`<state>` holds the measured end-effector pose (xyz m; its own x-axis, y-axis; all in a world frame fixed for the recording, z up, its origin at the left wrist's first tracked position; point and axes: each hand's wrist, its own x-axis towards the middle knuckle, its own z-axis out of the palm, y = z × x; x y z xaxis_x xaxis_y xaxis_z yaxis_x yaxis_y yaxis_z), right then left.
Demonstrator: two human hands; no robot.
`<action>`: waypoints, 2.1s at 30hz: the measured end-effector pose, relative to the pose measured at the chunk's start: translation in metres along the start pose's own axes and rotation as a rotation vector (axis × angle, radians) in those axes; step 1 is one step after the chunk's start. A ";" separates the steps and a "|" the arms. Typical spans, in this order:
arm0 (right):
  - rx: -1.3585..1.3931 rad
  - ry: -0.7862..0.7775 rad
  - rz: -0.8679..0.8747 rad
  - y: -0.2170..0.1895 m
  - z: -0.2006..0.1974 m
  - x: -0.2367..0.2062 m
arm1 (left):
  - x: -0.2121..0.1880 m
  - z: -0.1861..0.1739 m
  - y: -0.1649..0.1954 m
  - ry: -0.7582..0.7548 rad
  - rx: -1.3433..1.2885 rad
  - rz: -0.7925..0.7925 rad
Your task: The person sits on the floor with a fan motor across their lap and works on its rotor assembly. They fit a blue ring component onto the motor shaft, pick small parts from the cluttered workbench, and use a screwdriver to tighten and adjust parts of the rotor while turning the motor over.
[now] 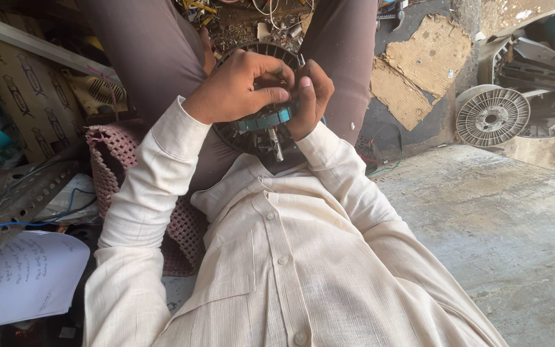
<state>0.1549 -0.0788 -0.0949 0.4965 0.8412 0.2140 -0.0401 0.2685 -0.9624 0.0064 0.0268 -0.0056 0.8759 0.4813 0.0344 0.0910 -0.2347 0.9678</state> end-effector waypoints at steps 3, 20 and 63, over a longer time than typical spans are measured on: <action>-0.062 -0.028 0.079 -0.013 -0.003 0.006 | -0.003 0.008 -0.013 0.108 -0.227 -0.121; -0.441 -0.315 -0.092 -0.081 -0.008 -0.021 | -0.034 0.049 -0.027 0.556 -0.532 -0.101; -0.920 -0.601 0.108 -0.042 -0.081 -0.021 | -0.043 0.038 -0.054 0.715 -0.611 -0.058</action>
<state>0.2164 -0.1461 -0.0724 0.0168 0.9972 -0.0726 0.7265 -0.0621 -0.6844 -0.0181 -0.0131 -0.0692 0.3611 0.9299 -0.0696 -0.3165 0.1925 0.9289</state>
